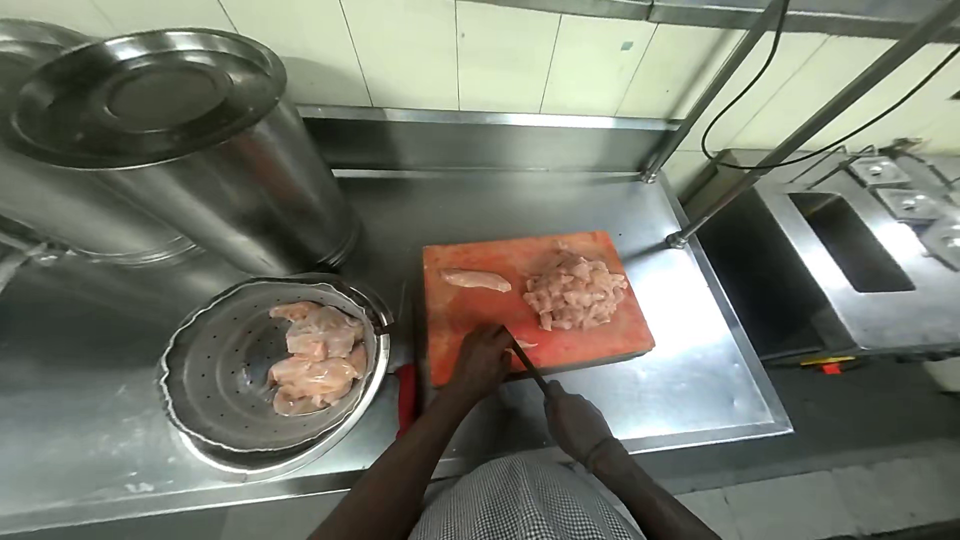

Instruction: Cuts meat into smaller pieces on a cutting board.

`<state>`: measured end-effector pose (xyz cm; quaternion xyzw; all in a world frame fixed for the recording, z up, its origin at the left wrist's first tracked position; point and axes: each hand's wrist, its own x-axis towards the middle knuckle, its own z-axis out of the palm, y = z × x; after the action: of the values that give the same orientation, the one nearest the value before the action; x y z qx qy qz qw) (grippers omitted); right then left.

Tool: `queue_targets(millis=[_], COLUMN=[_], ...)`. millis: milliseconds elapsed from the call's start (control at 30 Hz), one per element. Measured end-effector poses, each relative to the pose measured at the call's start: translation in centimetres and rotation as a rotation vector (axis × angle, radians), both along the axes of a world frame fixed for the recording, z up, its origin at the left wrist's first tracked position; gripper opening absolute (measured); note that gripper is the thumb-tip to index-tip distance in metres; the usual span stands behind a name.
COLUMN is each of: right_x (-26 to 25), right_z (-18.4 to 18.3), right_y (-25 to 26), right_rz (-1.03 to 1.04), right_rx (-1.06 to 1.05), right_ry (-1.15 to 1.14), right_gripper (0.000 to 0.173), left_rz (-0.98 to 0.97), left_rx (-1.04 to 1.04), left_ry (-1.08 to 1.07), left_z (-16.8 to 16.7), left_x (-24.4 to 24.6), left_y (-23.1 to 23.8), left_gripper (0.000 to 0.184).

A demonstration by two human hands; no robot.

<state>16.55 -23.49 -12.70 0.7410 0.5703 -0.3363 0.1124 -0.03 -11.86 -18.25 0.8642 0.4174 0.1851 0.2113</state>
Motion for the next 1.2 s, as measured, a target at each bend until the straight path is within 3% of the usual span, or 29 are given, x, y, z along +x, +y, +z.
queue_targets(millis=[200, 400, 567, 667, 867, 1200], right_x=[-1.8, 1.2, 1.8, 0.6, -1.3, -3.2], right_z=[-2.0, -3.3, -1.3, -0.4, 0.4, -2.2], right_y=[2.9, -2.7, -3.4, -2.2, -0.2, 2.9], right_rz=[-0.014, -0.003, 0.016, 0.033, 0.098, 0.135], right_rx=[0.072, -0.051, -0.045, 0.040, -0.004, 0.078], right_ry=[-0.011, -0.041, -0.052, -0.043, -0.072, -0.054], right_gripper=[0.032, 0.040, 0.037, 0.034, 0.033, 0.034], left_rz=[0.046, 0.183, 0.179, 0.184, 0.162, 0.161], left_rx=[-0.037, -0.053, -0.154, -0.060, -0.009, -0.020], left_ry=[-0.009, -0.046, -0.163, -0.251, -0.273, -0.241], left_z=[-0.2, 0.3, 0.3, -0.8, -1.7, -1.8], left_x=[0.2, 0.2, -2.3, -3.2, -2.9, -2.8], left_y=[0.0, -0.5, -1.1, -1.8, -1.3, -1.1], left_gripper=[0.015, 0.016, 0.040, 0.028, 0.019, 0.014])
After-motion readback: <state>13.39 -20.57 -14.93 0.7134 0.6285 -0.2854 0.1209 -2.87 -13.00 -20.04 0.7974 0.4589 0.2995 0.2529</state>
